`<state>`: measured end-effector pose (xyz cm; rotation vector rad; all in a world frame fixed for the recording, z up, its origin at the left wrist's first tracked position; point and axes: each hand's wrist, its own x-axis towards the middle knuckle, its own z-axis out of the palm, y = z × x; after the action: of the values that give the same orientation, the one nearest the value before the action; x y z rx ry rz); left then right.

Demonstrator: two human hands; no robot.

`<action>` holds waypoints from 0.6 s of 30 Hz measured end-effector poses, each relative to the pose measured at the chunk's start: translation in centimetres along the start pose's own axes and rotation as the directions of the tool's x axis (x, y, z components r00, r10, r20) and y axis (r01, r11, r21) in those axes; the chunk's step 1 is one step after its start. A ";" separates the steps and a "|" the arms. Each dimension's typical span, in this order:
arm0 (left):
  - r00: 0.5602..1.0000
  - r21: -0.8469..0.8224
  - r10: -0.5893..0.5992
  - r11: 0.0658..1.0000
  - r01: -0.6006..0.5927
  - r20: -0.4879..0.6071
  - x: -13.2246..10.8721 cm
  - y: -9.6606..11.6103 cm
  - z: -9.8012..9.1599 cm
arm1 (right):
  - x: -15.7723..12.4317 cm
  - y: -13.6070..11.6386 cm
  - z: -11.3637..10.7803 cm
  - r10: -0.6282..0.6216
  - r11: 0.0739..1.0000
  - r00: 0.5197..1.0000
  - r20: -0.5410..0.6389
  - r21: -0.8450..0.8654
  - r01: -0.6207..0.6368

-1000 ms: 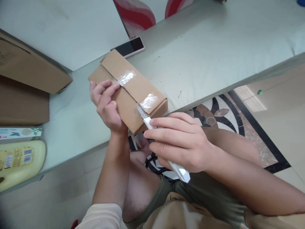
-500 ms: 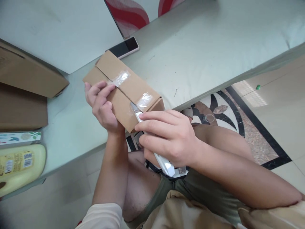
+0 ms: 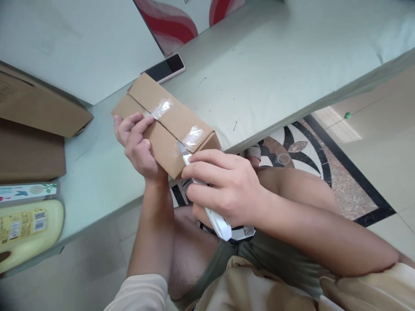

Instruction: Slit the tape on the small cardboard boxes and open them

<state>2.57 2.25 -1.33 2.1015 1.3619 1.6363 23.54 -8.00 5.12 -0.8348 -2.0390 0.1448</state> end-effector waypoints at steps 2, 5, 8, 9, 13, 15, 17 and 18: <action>1.000 0.003 -0.008 1.000 0.008 -0.004 0.0 0.1 0.0 | 0.0 0.2 0.1 -0.005 1.000 1.000 -0.006 -0.008 0.005; 1.000 0.012 -0.020 1.000 0.020 -0.009 0.1 0.4 0.1 | 0.0 -0.1 -0.4 -0.007 1.000 1.000 0.003 -0.017 0.007; 1.000 0.022 -0.010 1.000 0.010 -0.015 0.1 0.7 0.0 | -0.2 -0.6 -1.3 -0.003 1.000 1.000 0.031 -0.015 0.004; 1.000 0.026 -0.005 1.000 0.005 -0.013 0.1 0.7 0.0 | -0.3 -0.7 -1.5 -0.003 1.000 0.999 0.044 -0.019 0.004; 1.000 0.062 -0.004 0.998 0.005 -0.006 0.1 0.6 -0.2 | -0.6 -0.7 -1.7 0.002 0.999 0.997 0.076 -0.049 0.001; 1.000 0.072 -0.005 0.997 0.005 -0.004 0.0 0.5 -0.3 | -0.5 -0.4 -1.4 -0.008 1.000 0.998 0.067 -0.022 0.009; 1.000 0.063 -0.001 0.998 0.002 -0.011 0.0 0.4 -0.3 | -0.3 -0.1 -1.1 -0.004 1.000 0.999 0.042 0.011 0.003; 1.000 0.053 -0.003 0.999 0.004 -0.020 -0.1 0.4 -0.3 | -0.2 0.0 -1.0 0.005 1.000 1.000 0.022 0.011 -0.005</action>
<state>2.53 1.81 -0.98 2.1166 1.4289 1.6415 24.43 -8.33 5.58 -0.8349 -2.0546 0.1690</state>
